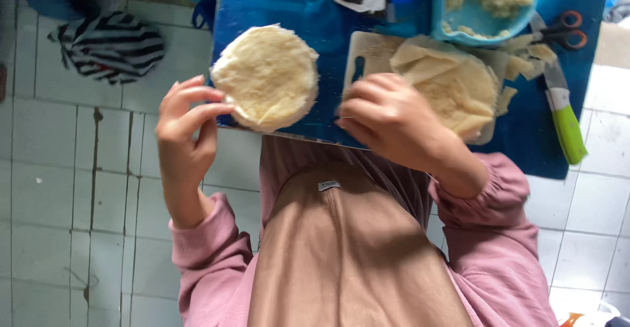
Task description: The person sits at a small blue table and peels thin layers apart from round stacked pastry sheets by hand, one disc at a time. They separate each sheet into individual layers, place the peeled sheets on the cutting board, and drop torn scraps into a blue container beside the stack.
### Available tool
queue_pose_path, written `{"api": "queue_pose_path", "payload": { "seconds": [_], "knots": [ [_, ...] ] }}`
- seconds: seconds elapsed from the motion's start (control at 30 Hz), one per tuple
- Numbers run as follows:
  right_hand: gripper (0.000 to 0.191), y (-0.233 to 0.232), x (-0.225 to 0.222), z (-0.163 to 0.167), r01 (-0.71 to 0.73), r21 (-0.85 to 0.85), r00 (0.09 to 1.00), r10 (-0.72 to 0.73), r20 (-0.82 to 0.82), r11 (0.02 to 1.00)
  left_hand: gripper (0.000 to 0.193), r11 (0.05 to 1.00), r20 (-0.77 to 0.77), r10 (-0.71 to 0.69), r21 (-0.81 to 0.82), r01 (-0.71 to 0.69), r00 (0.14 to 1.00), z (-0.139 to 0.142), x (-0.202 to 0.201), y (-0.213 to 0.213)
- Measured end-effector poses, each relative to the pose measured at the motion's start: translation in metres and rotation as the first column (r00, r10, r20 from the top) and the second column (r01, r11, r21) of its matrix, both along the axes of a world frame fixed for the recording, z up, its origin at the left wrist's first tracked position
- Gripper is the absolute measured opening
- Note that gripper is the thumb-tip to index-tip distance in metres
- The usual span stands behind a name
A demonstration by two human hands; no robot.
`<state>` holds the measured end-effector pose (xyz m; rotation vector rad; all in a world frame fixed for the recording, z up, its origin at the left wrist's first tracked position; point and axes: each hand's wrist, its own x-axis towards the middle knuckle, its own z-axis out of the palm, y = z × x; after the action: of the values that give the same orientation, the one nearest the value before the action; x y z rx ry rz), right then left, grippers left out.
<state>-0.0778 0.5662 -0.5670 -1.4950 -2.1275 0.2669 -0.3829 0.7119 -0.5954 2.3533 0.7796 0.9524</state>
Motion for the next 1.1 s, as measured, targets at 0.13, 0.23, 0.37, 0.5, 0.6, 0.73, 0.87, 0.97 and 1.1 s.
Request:
{"api": "queue_pose_path", "payload": {
  "seconds": [0.13,0.23,0.37,0.5,0.6,0.73,0.87,0.97,1.1],
  "knots": [
    [0.035,-0.064,0.028,-0.01,0.339,-0.026,0.927,-0.33,0.177,0.94,0.024,0.988,0.295,-0.041,-0.128,0.082,0.955,0.001,0.023,-0.037],
    [0.03,-0.087,0.032,-0.034,0.447,-0.009,0.888,-0.442,0.129,0.895,0.021,0.958,0.286,-0.199,-0.146,0.248,0.937,-0.008,0.068,-0.063],
    [0.012,-0.102,0.038,-0.049,0.519,-0.021,0.846,-0.517,-0.13,0.855,0.016,0.787,0.262,-0.224,-0.52,0.332,0.939,-0.031,0.14,-0.087],
    [0.009,-0.097,0.045,-0.044,0.577,-0.151,0.654,-0.565,-0.504,0.803,0.034,0.631,0.363,-0.289,-0.624,0.461,0.886,-0.047,0.188,-0.096],
    [0.008,-0.071,0.05,-0.032,0.496,-0.199,0.529,-0.476,-0.702,0.845,0.048,0.413,0.659,-0.305,-0.559,0.719,0.688,-0.05,0.21,-0.097],
    [0.009,-0.025,0.05,-0.017,0.222,-0.35,0.233,-0.398,-0.887,0.91,0.045,0.479,0.693,-0.144,-0.575,0.663,0.706,-0.049,0.221,-0.089],
    [0.011,-0.012,0.048,-0.015,0.233,-0.287,0.283,-0.347,-0.894,0.929,0.033,0.577,0.595,0.008,-0.659,0.482,0.803,-0.05,0.219,-0.079],
    [0.01,-0.02,0.052,-0.025,0.292,-0.27,0.333,-0.362,-0.871,0.917,0.029,0.593,0.577,0.047,-0.673,0.442,0.816,-0.056,0.218,-0.077],
    [0.011,-0.033,0.051,-0.038,0.357,-0.235,0.363,-0.366,-0.857,0.904,0.028,0.526,0.605,0.053,-0.693,0.493,0.794,-0.065,0.218,-0.088]
  ]
}}
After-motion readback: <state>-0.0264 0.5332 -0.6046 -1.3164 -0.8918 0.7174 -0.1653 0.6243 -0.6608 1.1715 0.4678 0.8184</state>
